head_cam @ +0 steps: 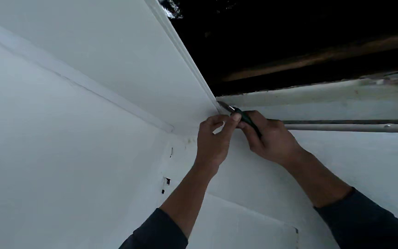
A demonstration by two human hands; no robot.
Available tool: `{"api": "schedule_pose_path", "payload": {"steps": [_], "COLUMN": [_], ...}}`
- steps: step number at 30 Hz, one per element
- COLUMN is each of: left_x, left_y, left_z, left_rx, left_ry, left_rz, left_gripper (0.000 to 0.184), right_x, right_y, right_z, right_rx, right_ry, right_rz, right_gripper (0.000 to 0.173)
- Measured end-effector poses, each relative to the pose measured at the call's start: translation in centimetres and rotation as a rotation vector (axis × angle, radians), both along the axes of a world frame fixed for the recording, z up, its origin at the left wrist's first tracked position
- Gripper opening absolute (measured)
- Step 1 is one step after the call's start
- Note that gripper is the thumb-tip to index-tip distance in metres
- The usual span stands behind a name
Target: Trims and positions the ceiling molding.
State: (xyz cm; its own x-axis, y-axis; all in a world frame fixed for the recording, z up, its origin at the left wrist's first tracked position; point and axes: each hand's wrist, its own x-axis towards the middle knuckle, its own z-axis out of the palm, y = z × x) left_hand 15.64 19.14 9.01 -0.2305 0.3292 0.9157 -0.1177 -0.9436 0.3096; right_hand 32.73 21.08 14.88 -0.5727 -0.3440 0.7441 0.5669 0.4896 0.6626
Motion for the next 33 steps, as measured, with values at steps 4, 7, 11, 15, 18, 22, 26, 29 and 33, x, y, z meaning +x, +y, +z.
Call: {"api": "schedule_pose_path", "payload": {"steps": [4, 7, 11, 15, 18, 22, 26, 29, 33], "left_x": [0.1, -0.3, -0.5, -0.9, -1.1, -1.2, -1.3, -1.5, -1.4], "left_y": [0.7, 0.8, 0.8, 0.6, 0.5, 0.6, 0.7, 0.7, 0.8], "left_z": [0.3, 0.4, 0.4, 0.3, 0.3, 0.3, 0.3, 0.4, 0.6], "left_rx": [0.009, 0.007, 0.019, 0.020, 0.020, 0.034, 0.055, 0.054, 0.064], "left_ry": [-0.036, -0.052, -0.075, -0.061, -0.048, -0.047, -0.033, -0.017, -0.034], "left_rz": [-0.070, -0.055, -0.015, 0.009, 0.022, 0.003, 0.012, 0.022, 0.008], "left_gripper": [0.047, 0.051, 0.055, 0.052, 0.051, 0.051, 0.050, 0.052, 0.049], "right_x": [0.1, -0.3, -0.3, -0.6, -0.7, -0.8, -0.9, -1.0, -0.8], "right_y": [-0.2, -0.2, -0.1, -0.3, -0.3, -0.5, -0.6, -0.6, -0.8], "right_z": [-0.6, -0.7, -0.7, -0.9, -1.0, -1.0, -1.0, -1.1, -0.9], "right_rx": [-0.001, -0.012, -0.005, -0.006, -0.009, -0.002, -0.018, -0.008, 0.002], "right_ry": [0.005, 0.019, 0.008, 0.015, 0.019, 0.010, 0.012, 0.019, 0.015], "right_rz": [0.025, -0.011, -0.051, -0.066, -0.075, -0.062, -0.072, -0.089, -0.063], "right_gripper": [0.030, 0.030, 0.029, 0.029, 0.029, 0.028, 0.026, 0.029, 0.027]}}
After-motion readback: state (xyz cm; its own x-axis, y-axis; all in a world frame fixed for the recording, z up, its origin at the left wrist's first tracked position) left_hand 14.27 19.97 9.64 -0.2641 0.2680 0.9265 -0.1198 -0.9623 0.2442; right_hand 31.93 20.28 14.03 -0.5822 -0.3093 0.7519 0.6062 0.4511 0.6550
